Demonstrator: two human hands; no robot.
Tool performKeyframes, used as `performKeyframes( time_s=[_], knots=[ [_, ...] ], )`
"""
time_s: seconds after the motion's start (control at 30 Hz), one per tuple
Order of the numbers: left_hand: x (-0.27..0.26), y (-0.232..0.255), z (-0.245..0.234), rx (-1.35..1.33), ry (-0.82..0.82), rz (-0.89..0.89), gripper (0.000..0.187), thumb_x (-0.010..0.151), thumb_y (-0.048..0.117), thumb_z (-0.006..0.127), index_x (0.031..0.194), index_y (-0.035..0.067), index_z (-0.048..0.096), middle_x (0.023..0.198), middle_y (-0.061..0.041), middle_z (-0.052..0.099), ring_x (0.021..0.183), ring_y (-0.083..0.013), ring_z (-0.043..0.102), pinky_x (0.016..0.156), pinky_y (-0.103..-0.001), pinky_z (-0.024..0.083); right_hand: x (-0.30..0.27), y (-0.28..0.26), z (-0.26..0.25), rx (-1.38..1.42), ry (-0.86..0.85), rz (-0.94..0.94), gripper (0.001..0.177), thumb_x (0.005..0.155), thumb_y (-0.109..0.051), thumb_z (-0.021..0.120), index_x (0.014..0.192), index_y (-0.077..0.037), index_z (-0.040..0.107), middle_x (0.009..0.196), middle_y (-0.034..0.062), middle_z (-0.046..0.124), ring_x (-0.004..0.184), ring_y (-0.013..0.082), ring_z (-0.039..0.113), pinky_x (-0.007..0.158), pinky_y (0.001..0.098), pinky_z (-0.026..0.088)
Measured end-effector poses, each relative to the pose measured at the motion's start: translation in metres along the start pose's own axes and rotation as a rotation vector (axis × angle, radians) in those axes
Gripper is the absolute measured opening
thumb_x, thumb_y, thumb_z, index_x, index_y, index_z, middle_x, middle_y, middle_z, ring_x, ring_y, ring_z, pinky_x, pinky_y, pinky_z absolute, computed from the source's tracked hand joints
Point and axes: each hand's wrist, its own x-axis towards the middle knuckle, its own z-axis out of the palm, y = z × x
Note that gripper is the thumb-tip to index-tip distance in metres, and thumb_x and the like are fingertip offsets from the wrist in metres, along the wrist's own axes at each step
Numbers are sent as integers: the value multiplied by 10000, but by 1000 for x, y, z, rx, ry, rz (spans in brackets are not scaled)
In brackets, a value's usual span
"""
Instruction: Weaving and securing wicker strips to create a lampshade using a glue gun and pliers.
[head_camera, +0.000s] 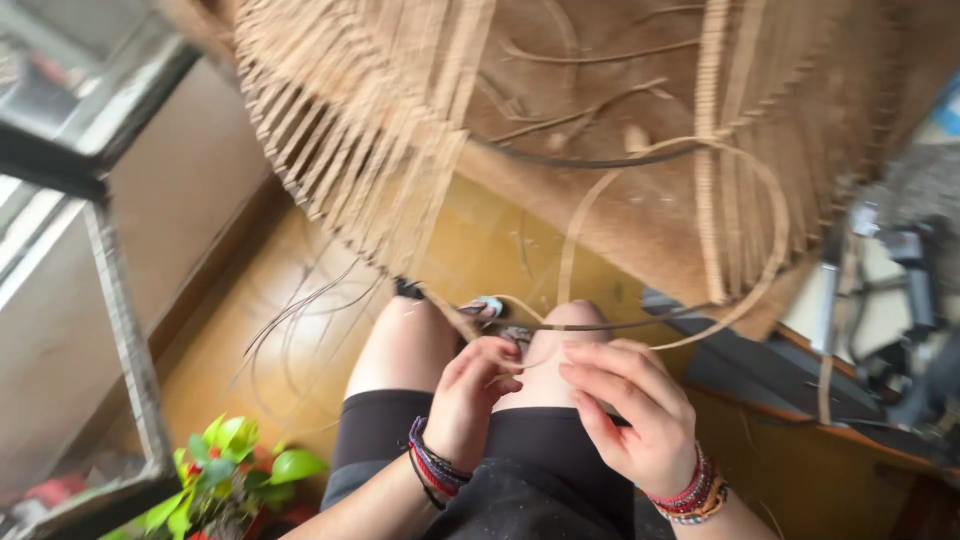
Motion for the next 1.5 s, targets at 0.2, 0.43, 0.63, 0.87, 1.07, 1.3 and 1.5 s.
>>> performKeyframes(
  time_s=[0.2, 0.43, 0.63, 0.87, 1.07, 1.3, 1.5],
  knots=[
    [-10, 23, -20, -319, -81, 34, 350, 988, 241, 639, 1153, -67, 667, 918, -122, 702, 847, -166, 674, 750, -258, 561, 26, -15, 35, -440, -81, -87, 162, 978, -324, 700, 1000, -169, 740, 1049, -60, 743, 1016, 170, 684, 1027, 415, 311],
    [8, 12, -17, -372, -75, -105, 216, 930, 98, 723, 1123, 1, 735, 904, -72, 762, 794, -121, 716, 762, -236, 614, 11, -14, 46, -448, -123, -36, 69, 974, -206, 722, 911, -176, 720, 872, -50, 682, 856, 166, 667, 1020, 417, 324],
    [15, -3, -23, -422, -260, -170, 147, 948, 102, 719, 1063, 12, 736, 836, -79, 730, 750, -147, 701, 778, -260, 616, 1, -15, 48, -379, -135, 67, 70, 966, -199, 710, 898, -187, 720, 870, -47, 701, 852, 170, 675, 1003, 407, 327],
    [22, -11, -23, -472, -448, -95, 210, 978, 131, 713, 1150, 12, 731, 1049, -107, 758, 971, -174, 720, 919, -305, 582, 1, -13, 48, -349, -166, 96, 79, 969, -187, 700, 896, -172, 725, 867, -35, 702, 831, 167, 671, 995, 391, 341],
    [26, -9, -23, -410, -549, -35, 265, 1021, 191, 679, 1214, 10, 702, 1028, -76, 735, 973, -130, 656, 906, -246, 511, -1, -11, 48, -336, -188, 115, 86, 972, -194, 691, 901, -162, 728, 870, -20, 688, 827, 171, 657, 996, 386, 348],
    [25, 3, -18, -492, -673, 17, 163, 1022, 222, 685, 1077, 68, 683, 989, -51, 674, 922, -127, 610, 900, -279, 474, 0, -13, 50, -295, -192, 122, 81, 966, -178, 694, 898, -148, 726, 858, -17, 688, 822, 174, 660, 978, 389, 360],
    [20, 6, -10, -607, -695, -30, 125, 1013, 218, 678, 1066, 116, 630, 896, -31, 592, 901, -158, 523, 871, -281, 426, 1, -12, 47, -300, -212, 117, 119, 981, -210, 661, 893, -150, 713, 847, -16, 675, 802, 178, 644, 958, 389, 363]
  ],
)
